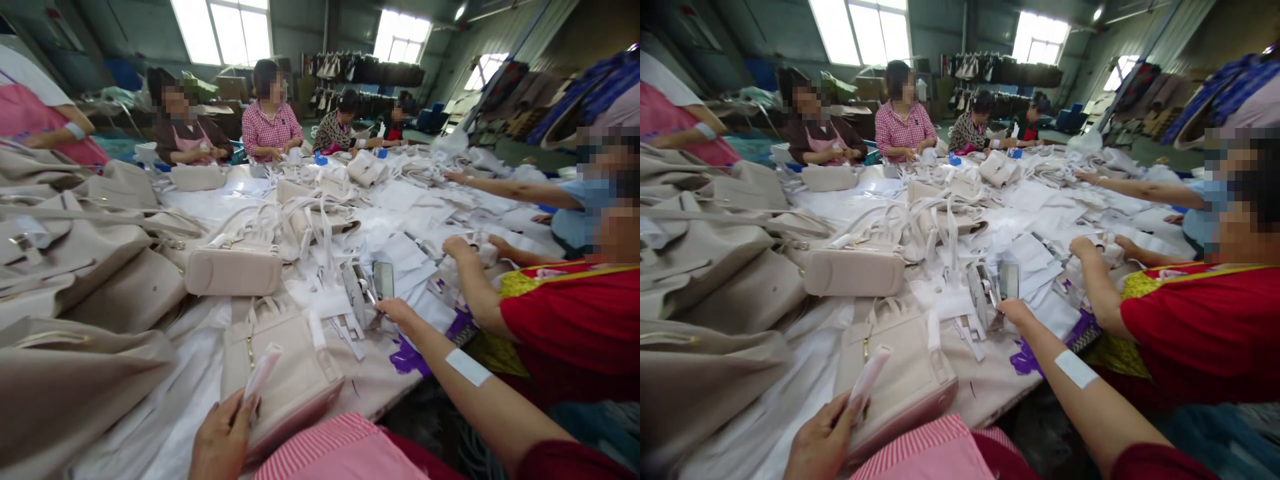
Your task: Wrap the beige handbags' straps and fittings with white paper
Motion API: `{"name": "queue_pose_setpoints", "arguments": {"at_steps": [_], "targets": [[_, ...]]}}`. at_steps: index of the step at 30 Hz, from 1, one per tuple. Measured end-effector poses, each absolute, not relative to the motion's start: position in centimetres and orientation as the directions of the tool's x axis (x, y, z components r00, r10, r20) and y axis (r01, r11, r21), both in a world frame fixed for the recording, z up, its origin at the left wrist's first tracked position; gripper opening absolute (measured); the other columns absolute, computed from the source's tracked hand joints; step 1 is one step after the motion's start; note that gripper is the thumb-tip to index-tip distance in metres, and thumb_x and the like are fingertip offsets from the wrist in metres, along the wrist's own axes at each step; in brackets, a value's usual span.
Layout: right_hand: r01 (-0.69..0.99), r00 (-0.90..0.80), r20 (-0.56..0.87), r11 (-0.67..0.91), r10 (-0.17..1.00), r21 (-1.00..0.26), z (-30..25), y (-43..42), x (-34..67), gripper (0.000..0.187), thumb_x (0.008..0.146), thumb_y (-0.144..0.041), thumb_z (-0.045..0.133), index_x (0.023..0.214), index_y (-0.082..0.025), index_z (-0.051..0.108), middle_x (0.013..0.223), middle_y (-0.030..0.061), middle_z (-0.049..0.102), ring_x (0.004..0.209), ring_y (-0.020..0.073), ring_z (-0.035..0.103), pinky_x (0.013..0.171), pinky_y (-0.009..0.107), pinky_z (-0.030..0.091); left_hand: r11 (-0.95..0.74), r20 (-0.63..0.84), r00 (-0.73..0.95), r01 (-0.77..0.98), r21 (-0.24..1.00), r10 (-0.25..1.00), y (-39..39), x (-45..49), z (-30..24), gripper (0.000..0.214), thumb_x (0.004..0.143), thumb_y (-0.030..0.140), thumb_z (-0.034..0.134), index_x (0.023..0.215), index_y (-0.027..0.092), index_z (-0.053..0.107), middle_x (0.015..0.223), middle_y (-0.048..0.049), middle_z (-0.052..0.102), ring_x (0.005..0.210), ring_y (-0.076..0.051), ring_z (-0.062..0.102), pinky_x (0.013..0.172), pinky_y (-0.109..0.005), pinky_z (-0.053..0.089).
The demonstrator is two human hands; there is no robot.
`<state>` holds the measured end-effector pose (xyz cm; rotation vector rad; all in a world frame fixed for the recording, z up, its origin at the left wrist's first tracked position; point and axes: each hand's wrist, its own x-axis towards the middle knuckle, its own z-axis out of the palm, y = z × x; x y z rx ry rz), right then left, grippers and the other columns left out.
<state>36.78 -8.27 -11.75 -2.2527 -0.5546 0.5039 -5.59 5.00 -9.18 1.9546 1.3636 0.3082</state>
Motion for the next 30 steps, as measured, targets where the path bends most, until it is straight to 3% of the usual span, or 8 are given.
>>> {"name": "queue_pose_setpoints", "arguments": {"at_steps": [6,10,13,15,18,22,25,30], "targets": [[0.106,0.857,-0.232,-0.599,0.460,-0.794,-11.7,-10.6,35.2,0.025,0.070,-0.036,0.056,0.074,-0.014,0.069,0.076,0.0086,0.071,0.070,0.0186,0.062,0.053,0.024,0.042,-0.211,-0.160,0.394,0.744,0.634,0.905,4.8,-5.8,-9.3,0.036,0.083,0.047,0.049,0.096,0.024,0.072,0.084,-0.0008,0.076,0.080,-0.023,0.070,0.072,-0.031,0.052],[-0.162,0.818,-0.450,-0.608,0.357,-0.777,-13.3,-11.9,33.3,0.015,0.069,-0.030,0.054,0.063,-0.016,0.059,0.061,0.0054,0.063,0.045,0.0124,0.051,0.039,0.022,0.030,-0.403,0.005,0.488,0.715,0.570,0.873,4.6,-5.9,-9.9,0.030,0.087,0.039,0.047,0.095,0.022,0.070,0.095,-0.0041,0.076,0.087,-0.025,0.069,0.094,-0.041,0.046],[-0.184,0.792,-0.498,-0.641,0.352,-0.745,-14.5,-12.4,31.8,0.015,0.067,-0.024,0.053,0.054,-0.018,0.052,0.047,0.0021,0.052,0.038,0.0107,0.043,0.037,0.022,0.027,-0.528,0.124,0.554,0.670,0.522,0.824,4.2,-6.0,-10.3,0.027,0.090,0.033,0.044,0.096,0.022,0.068,0.097,-0.0057,0.075,0.088,-0.024,0.068,0.106,-0.049,0.034],[-0.160,0.762,-0.503,-0.634,0.408,-0.757,-14.0,-12.4,30.7,0.018,0.070,-0.027,0.054,0.055,-0.017,0.053,0.047,0.0013,0.051,0.039,0.0105,0.042,0.038,0.022,0.027,-0.555,0.165,0.554,0.671,0.492,0.816,3.7,-5.9,-10.2,0.024,0.091,0.031,0.045,0.097,0.021,0.066,0.094,-0.0060,0.075,0.087,-0.023,0.068,0.106,-0.050,0.032],[-0.053,0.651,-0.411,-0.502,0.638,-0.863,-10.9,-10.9,27.6,0.024,0.076,-0.038,0.059,0.067,-0.016,0.061,0.059,0.0029,0.060,0.047,0.0113,0.050,0.043,0.023,0.035,-0.568,0.186,0.551,0.685,0.456,0.814,3.1,-5.6,-9.5,0.020,0.092,0.026,0.045,0.098,0.020,0.064,0.091,-0.0063,0.074,0.085,-0.022,0.067,0.107,-0.051,0.030],[0.037,0.239,-0.310,-0.328,0.920,-0.944,-5.4,-6.3,19.6,0.027,0.081,-0.042,0.059,0.073,-0.017,0.067,0.067,0.0037,0.066,0.052,0.0116,0.055,0.050,0.023,0.043,-0.589,0.193,0.565,0.697,0.410,0.803,2.5,-5.3,-8.7,0.019,0.091,0.020,0.044,0.098,0.019,0.062,0.094,-0.0083,0.072,0.087,-0.023,0.066,0.107,-0.053,0.028],[0.045,0.042,-0.345,-0.346,0.938,-0.937,-3.8,-2.8,13.0,0.027,0.080,-0.035,0.058,0.060,-0.017,0.064,0.052,0.0000,0.061,0.042,0.0096,0.050,0.044,0.022,0.040,-0.589,0.182,0.567,0.711,0.383,0.803,2.0,-5.3,-8.2,0.019,0.091,0.020,0.043,0.094,0.018,0.062,0.086,-0.0080,0.071,0.082,-0.023,0.065,0.105,-0.053,0.029],[0.052,0.154,-0.469,-0.481,0.870,-0.875,-6.0,0.3,8.1,0.023,0.076,-0.023,0.055,0.054,-0.018,0.060,0.041,-0.0031,0.055,0.035,0.0095,0.048,0.038,0.020,0.037,-0.589,0.161,0.579,0.703,0.397,0.799,1.5,-5.6,-8.1,0.018,0.088,0.015,0.044,0.087,0.018,0.061,0.080,-0.0068,0.069,0.080,-0.022,0.064,0.103,-0.053,0.031]]}}
